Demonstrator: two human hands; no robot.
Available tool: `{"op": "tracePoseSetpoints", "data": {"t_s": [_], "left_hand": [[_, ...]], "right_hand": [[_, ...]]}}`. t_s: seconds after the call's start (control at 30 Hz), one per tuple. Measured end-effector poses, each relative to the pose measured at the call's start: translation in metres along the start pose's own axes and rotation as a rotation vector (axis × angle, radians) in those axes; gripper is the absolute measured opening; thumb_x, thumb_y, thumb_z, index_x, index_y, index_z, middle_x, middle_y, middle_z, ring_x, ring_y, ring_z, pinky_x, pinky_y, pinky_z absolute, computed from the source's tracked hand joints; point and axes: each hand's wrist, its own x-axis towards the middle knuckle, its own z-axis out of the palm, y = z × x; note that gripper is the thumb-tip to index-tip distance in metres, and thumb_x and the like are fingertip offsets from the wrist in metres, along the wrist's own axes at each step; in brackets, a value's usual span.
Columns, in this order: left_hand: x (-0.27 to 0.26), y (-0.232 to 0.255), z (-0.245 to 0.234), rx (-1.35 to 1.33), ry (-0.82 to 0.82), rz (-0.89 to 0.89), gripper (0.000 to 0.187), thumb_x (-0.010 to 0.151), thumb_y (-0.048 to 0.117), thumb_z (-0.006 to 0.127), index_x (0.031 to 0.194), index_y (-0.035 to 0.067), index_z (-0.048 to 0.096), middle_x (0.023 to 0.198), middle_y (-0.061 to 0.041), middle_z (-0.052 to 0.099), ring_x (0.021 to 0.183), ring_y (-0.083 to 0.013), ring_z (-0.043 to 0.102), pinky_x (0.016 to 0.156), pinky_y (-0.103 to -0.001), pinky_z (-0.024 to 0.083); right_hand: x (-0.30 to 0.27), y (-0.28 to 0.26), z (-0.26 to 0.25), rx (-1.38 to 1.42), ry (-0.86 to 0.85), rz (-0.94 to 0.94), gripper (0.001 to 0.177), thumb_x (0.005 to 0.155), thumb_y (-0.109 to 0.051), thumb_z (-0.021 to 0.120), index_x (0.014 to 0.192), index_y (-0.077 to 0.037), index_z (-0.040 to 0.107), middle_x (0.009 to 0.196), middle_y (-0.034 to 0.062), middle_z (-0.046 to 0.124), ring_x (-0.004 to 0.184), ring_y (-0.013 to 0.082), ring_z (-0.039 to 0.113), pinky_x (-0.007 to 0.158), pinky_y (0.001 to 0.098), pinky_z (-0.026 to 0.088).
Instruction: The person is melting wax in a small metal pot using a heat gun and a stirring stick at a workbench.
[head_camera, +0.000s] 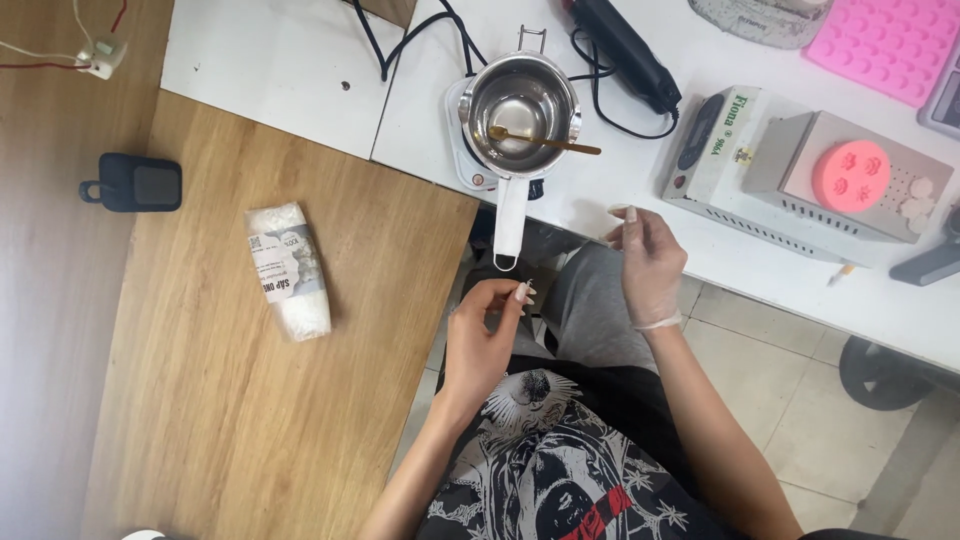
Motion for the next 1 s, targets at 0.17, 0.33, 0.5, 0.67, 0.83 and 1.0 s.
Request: {"op": "tracePoseSetpoints", "data": {"t_s": [0.17,0.33,0.5,0.67,0.83,1.0], "left_hand": [[0.033,-0.003,-0.018,0.04,0.159,0.075,0.021,0.101,0.018,0.065,0.109,0.001,0.073,0.093,-0.007,0.076,0.084,-0.0118,0.072,0.068,-0.027,0.054],[0.082,-0.007,-0.024,-0.03,0.31,0.084,0.024,0.105,0.019,0.06,0.114,0.0,0.072,0.098,-0.007,0.079,0.087,-0.0125,0.073,0.075,-0.028,0.056],[0.106,-0.011,-0.012,0.079,0.406,0.221,0.023,0.101,0.016,0.066,0.114,-0.001,0.073,0.098,-0.01,0.078,0.087,-0.0178,0.071,0.074,-0.033,0.055],[0.113,-0.021,-0.001,0.2,0.468,0.327,0.016,0.1,0.015,0.07,0.109,0.003,0.074,0.096,-0.007,0.076,0.09,-0.0181,0.074,0.077,-0.034,0.058],[0.116,-0.021,0.0,0.448,0.556,0.521,0.009,0.096,0.01,0.073,0.104,0.006,0.074,0.096,-0.006,0.075,0.089,-0.0242,0.071,0.079,-0.038,0.055],[0.122,-0.028,0.002,0.598,0.549,0.567,0.01,0.094,0.012,0.075,0.102,0.007,0.074,0.094,-0.003,0.074,0.089,-0.0218,0.07,0.077,-0.038,0.052]], "right_hand": [[-0.001,-0.005,0.008,-0.011,-0.022,0.021,0.028,0.11,-0.022,0.056,0.115,0.001,0.071,0.087,0.0068,0.072,0.079,0.0104,0.067,0.074,0.0253,0.055],[-0.005,0.003,0.017,0.017,-0.04,0.042,0.028,0.11,-0.023,0.056,0.115,0.001,0.071,0.086,0.0077,0.073,0.079,0.0119,0.067,0.075,0.026,0.055],[-0.005,0.008,0.022,0.036,-0.06,0.092,0.026,0.107,-0.023,0.056,0.114,-0.003,0.07,0.088,0.0075,0.074,0.079,0.0127,0.07,0.075,0.0266,0.058],[-0.006,0.012,0.023,0.048,-0.082,0.105,0.026,0.108,-0.023,0.055,0.114,-0.002,0.07,0.089,0.0077,0.074,0.081,0.0124,0.069,0.076,0.0266,0.058],[-0.007,0.019,0.025,0.045,-0.099,0.125,0.026,0.108,-0.023,0.056,0.115,-0.002,0.07,0.09,0.0079,0.074,0.08,0.0124,0.069,0.075,0.0266,0.058],[-0.009,0.014,0.023,-0.013,-0.091,0.106,0.028,0.108,-0.025,0.056,0.114,-0.002,0.07,0.089,0.0082,0.074,0.079,0.0121,0.069,0.075,0.0269,0.058]]}}
